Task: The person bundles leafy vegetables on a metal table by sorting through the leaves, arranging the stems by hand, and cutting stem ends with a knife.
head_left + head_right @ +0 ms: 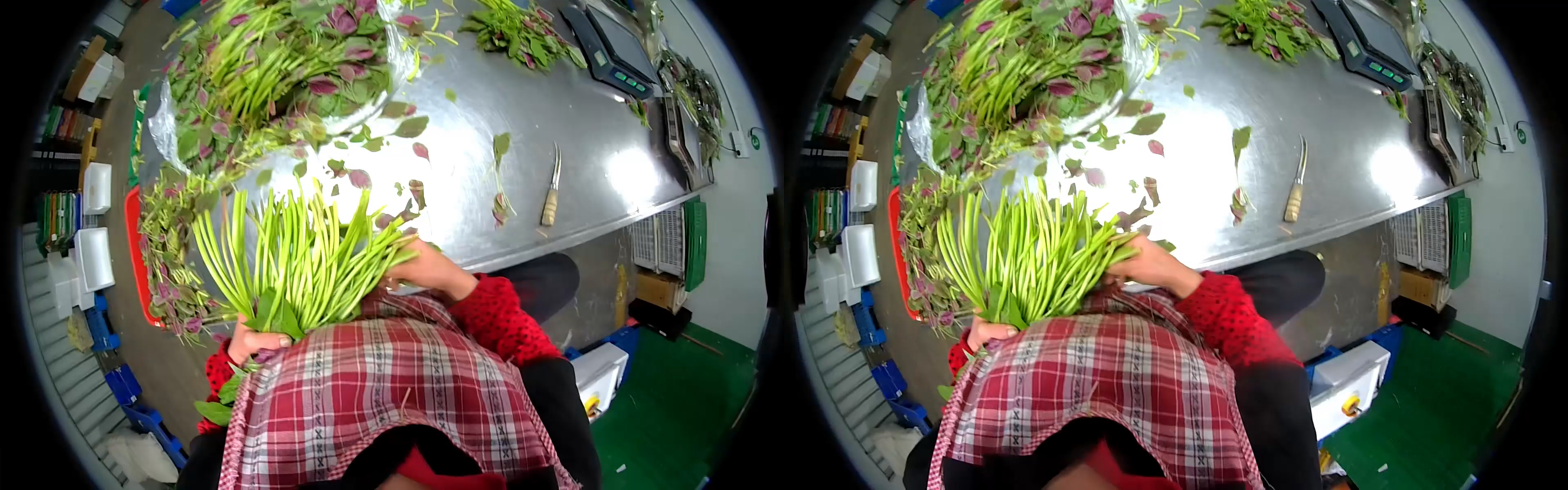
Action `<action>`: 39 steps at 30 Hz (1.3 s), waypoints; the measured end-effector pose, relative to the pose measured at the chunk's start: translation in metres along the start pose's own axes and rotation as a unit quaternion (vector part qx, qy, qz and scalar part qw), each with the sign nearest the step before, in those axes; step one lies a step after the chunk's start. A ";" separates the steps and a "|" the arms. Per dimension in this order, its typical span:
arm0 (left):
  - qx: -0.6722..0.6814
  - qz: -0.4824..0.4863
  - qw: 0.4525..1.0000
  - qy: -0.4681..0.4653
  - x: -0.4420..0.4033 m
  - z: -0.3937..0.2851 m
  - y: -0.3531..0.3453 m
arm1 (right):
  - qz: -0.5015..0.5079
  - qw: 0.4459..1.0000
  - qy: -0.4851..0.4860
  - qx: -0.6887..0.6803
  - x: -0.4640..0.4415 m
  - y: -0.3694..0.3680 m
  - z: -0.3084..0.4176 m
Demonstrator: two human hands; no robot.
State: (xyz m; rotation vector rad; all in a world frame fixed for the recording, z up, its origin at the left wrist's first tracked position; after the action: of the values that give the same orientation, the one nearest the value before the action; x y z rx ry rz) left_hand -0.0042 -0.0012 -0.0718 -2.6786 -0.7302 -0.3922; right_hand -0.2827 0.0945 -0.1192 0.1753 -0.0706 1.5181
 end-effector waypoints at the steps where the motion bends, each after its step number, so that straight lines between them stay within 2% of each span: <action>1: -0.002 0.023 1.000 -0.018 0.002 -0.011 -0.004 | -0.033 0.999 -0.016 0.024 -0.002 0.005 0.007; 2: -0.007 0.014 1.000 0.005 0.007 -0.007 -0.002 | -0.066 0.996 -0.033 0.046 -0.003 0.011 0.014; 3: -0.015 0.005 1.000 0.027 0.012 -0.006 0.002 | -0.101 0.974 -0.197 -0.039 -0.008 0.039 0.010; 5: -0.040 -0.017 0.998 0.039 0.016 -0.012 0.001 | -0.310 0.947 -0.055 0.063 -0.016 0.125 0.014; 6: -0.051 -0.015 0.999 0.006 0.016 -0.005 0.007 | -0.413 0.877 0.000 0.244 -0.006 0.172 0.002; 7: -0.062 -0.001 0.998 -0.001 0.013 -0.003 0.008 | -0.499 0.760 0.055 0.413 0.002 0.200 -0.016; 8: -0.029 -0.003 0.999 0.029 0.012 0.010 0.015 | -0.535 0.703 -0.043 0.467 0.003 0.211 -0.051; 9: -0.035 -0.010 0.999 0.010 0.008 0.004 0.008 | -0.559 0.639 -0.144 0.508 0.009 0.207 -0.071; 10: -0.041 -0.018 0.999 -0.009 0.004 -0.002 0.001 | -0.507 0.768 -0.053 0.388 -0.014 0.168 -0.060; 11: -0.036 -0.016 0.999 -0.022 -0.009 0.011 0.012 | -0.451 0.814 0.033 0.365 -0.050 0.116 -0.094; 12: 0.025 -0.002 0.994 0.109 0.008 0.040 0.027 | -0.300 0.932 0.109 0.171 -0.067 0.031 -0.088; 13: 0.006 0.009 0.998 0.067 0.008 0.022 0.017 | -0.155 0.981 -0.031 0.114 -0.100 -0.010 -0.113; 14: -0.013 0.019 0.999 0.023 0.009 0.004 0.008 | -0.013 0.979 -0.183 0.093 -0.123 -0.055 -0.139; 15: -0.031 0.027 0.999 -0.020 0.010 -0.014 -0.002 | -0.060 0.995 -0.020 0.074 -0.118 -0.041 -0.080; 16: 0.042 -0.039 0.997 0.049 0.021 0.014 0.013 | -0.100 0.982 0.144 0.071 -0.106 -0.028 -0.017; 17: -0.005 -0.022 1.000 0.009 0.027 0.018 0.021 | -0.174 0.955 0.227 0.074 -0.116 0.016 -0.013; 18: -0.051 -0.010 0.998 -0.033 0.033 0.023 0.029 | -0.291 0.937 0.143 0.129 -0.121 0.061 -0.003; 19: -0.048 0.016 0.997 -0.061 0.033 0.010 0.025 | -0.369 0.863 0.113 0.326 -0.126 0.103 0.016; 21: 0.005 -0.038 0.999 -0.004 0.031 -0.005 0.014 | -0.497 0.768 0.050 0.400 -0.157 0.134 -0.042; 22: 0.001 -0.037 0.999 -0.013 0.026 -0.013 0.014 | -0.280 0.928 0.017 0.246 -0.164 0.095 -0.033; 24: -0.042 -0.004 0.999 0.008 0.020 -0.016 0.007 | -0.019 0.971 0.166 0.174 -0.176 -0.041 -0.091; 25: -0.034 -0.004 0.999 0.017 0.022 -0.008 0.008 | 0.112 0.976 0.114 0.146 -0.141 -0.086 -0.076; 26: -0.045 -0.012 0.999 -0.027 0.023 -0.001 0.012 | 0.140 0.976 0.115 0.118 -0.112 -0.089 -0.045; 27: -0.056 -0.023 0.996 -0.064 0.032 0.005 0.015 | 0.116 0.982 0.124 0.085 -0.101 -0.074 -0.029; 28: -0.095 -0.016 0.995 -0.042 0.040 0.009 0.018 | 0.042 0.989 0.125 0.060 -0.100 -0.041 -0.021; 29: -0.007 -0.036 0.998 0.052 0.049 0.034 0.026 | -0.157 0.976 0.140 0.064 -0.101 0.009 -0.042; 30: 0.083 -0.072 0.984 0.142 0.061 0.058 0.033 | -0.254 0.948 0.089 0.169 -0.089 0.062 -0.019; 31: 0.085 -0.061 0.986 0.126 0.048 0.047 0.033 | -0.345 0.929 -0.075 0.110 -0.075 0.109 -0.012; 32: 0.087 -0.051 0.989 0.111 0.036 0.036 0.033 | -0.380 0.901 0.039 0.205 -0.072 0.159 -0.037; 33: 0.026 -0.024 0.996 0.088 0.022 0.011 0.017 | -0.320 0.929 -0.040 0.182 -0.063 0.166 0.013; 35: -0.051 0.044 0.994 0.084 -0.004 -0.030 -0.013 | -0.260 0.937 0.162 0.169 -0.056 0.125 0.128; 36: -0.065 0.059 0.995 0.053 -0.018 -0.045 -0.029 | -0.172 0.939 0.213 0.210 -0.053 0.089 0.183; 37: -0.080 0.076 0.994 0.022 -0.030 -0.056 -0.041 | -0.084 0.920 0.325 0.203 -0.056 0.054 0.216; 38: -0.084 0.087 0.992 0.023 -0.043 -0.055 -0.036 | -0.001 0.913 0.374 0.163 -0.055 0.015 0.234; 39: -0.209 0.224 0.949 0.078 -0.053 -0.040 -0.037 | 0.065 0.891 0.422 0.155 -0.059 -0.022 0.233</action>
State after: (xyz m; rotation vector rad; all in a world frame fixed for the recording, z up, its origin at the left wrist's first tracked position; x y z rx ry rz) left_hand -0.0750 -0.0097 -0.0443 -3.0382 0.0286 -0.6866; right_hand -0.2494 -0.0019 0.0995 -0.2537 0.8740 1.6175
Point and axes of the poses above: each hand's wrist, its own x-axis away from the middle knuckle, its own y-axis out of the back of the hand, z = x × y, the point moved 6 cm from there along -x, towards the middle knuckle, and after that the axes turned 4 degrees about -y, right-handed, at the moved point
